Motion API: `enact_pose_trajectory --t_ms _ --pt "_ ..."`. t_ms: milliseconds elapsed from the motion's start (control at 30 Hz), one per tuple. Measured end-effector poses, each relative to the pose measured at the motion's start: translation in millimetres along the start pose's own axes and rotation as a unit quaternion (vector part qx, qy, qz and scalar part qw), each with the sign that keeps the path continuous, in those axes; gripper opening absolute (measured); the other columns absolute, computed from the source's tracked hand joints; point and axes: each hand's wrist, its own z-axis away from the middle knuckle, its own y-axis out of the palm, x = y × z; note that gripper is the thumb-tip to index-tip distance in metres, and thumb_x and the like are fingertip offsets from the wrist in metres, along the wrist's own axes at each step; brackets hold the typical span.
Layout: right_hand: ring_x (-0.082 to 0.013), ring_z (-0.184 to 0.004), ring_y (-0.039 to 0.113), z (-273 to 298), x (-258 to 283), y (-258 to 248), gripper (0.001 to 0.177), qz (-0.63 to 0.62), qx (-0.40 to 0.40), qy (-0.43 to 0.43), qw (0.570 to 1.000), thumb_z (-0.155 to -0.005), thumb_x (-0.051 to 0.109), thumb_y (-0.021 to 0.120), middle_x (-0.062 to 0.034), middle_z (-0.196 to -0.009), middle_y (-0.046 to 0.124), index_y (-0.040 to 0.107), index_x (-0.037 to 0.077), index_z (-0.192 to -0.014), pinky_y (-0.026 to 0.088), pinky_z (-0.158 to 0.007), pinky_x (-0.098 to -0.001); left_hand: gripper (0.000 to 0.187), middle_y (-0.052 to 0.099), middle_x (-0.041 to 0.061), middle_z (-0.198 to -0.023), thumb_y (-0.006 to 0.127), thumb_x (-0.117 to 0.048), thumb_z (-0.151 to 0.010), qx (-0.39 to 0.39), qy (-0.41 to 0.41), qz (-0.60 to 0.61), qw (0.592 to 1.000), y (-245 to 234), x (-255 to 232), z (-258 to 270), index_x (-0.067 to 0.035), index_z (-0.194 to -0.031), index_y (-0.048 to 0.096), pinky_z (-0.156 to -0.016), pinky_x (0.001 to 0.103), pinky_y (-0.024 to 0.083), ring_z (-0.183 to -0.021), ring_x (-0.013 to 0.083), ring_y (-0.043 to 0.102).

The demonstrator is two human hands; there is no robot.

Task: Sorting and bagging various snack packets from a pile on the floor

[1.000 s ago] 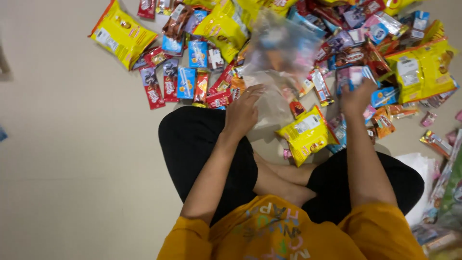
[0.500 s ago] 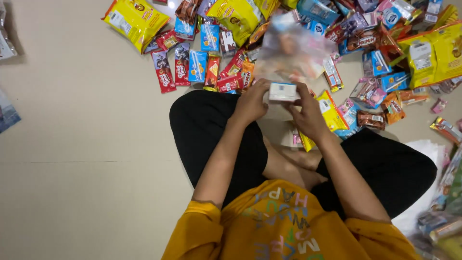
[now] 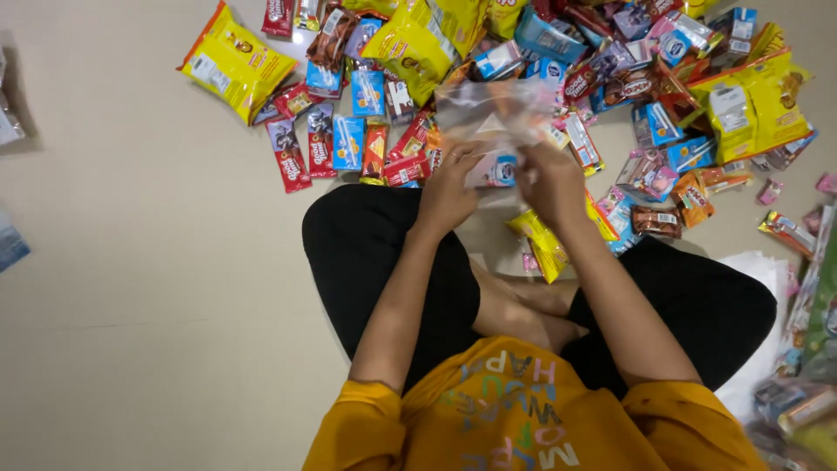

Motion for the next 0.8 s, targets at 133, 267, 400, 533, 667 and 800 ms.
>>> enact_pose_trajectory --t_ms 133,267,400,533,667,800 --pt "-0.0336 -0.074 0.063 -3.9 -20.7 -68.4 0.008 -0.188 -0.242 0.019 0.952 -0.102 0.007 0.074 -0.0129 -0.08 0.062 0.07 0.008 -0.095 0.05 -0.074 -0.0405 0.068 0.059 0.011 -0.139 0.056 0.006 -0.068 -0.012 0.051 0.036 0.998 -2.6 -7.1 -6.3 -0.012 -0.133 0.065 -0.107 0.052 0.05 -0.129 0.0419 0.06" --pt "-0.0294 -0.073 0.062 7.4 -106.6 -66.2 0.011 -0.148 -0.271 0.106 0.945 -0.102 0.003 0.077 -0.0128 -0.086 0.067 0.079 0.01 -0.109 0.052 -0.07 -0.0397 0.067 0.059 0.017 -0.138 0.057 0.006 -0.062 -0.018 0.085 0.048 0.995 -7.5 -17.0 -2.9 -0.001 -0.129 0.065 -0.113 0.049 0.045 -0.132 0.0411 0.057" --pt "-0.0505 -0.088 0.065 29.4 -159.5 -0.7 0.012 -0.127 -0.133 0.119 0.976 -0.098 0.002 0.07 -0.0255 -0.09 0.07 0.077 0.005 -0.108 0.052 -0.077 -0.0545 0.064 0.059 0.021 -0.138 0.056 0.006 -0.064 -0.022 0.091 0.049 0.994 -3.2 -12.2 -4.6 0.003 -0.127 0.064 -0.113 0.051 0.044 -0.131 0.0443 0.056" --pt "-0.0415 -0.095 0.066 22.8 -133.1 18.5 0.054 -0.067 -0.047 0.114 0.99 -0.079 0.015 0.087 -0.019 -0.103 0.071 0.068 0.006 -0.129 0.053 -0.087 -0.0517 0.072 0.059 0.017 -0.139 0.055 0.005 -0.063 -0.015 0.091 0.052 0.994 1.3 -1.9 -6.0 -0.003 -0.135 0.062 -0.115 0.048 0.043 -0.134 0.0407 0.055" --pt "-0.0461 -0.1 0.062 15.6 -117.4 38.4 0.057 -0.014 -0.003 0.14 0.99 -0.082 0.03 0.089 -0.0177 -0.104 0.057 0.057 0.005 -0.121 0.056 -0.084 -0.0559 0.082 0.059 0.013 -0.141 0.054 0.004 -0.063 -0.009 0.096 0.064 0.993 5.8 8.0 -4.6 -0.014 -0.143 0.06 -0.118 0.045 0.041 -0.138 0.0363 0.053" --pt "-0.0441 -0.09 0.068 16.5 -129.7 61.7 0.046 0.042 -0.035 0.115 0.992 -0.08 0.019 0.086 -0.0187 -0.098 0.06 0.058 0.004 -0.113 0.06 -0.079 -0.0499 0.083 0.058 0.013 -0.143 0.054 0.004 -0.063 -0.013 0.092 0.079 0.993 8.4 12.8 -5.6 -0.014 -0.145 0.059 -0.119 0.045 0.04 -0.139 0.0356 0.052"
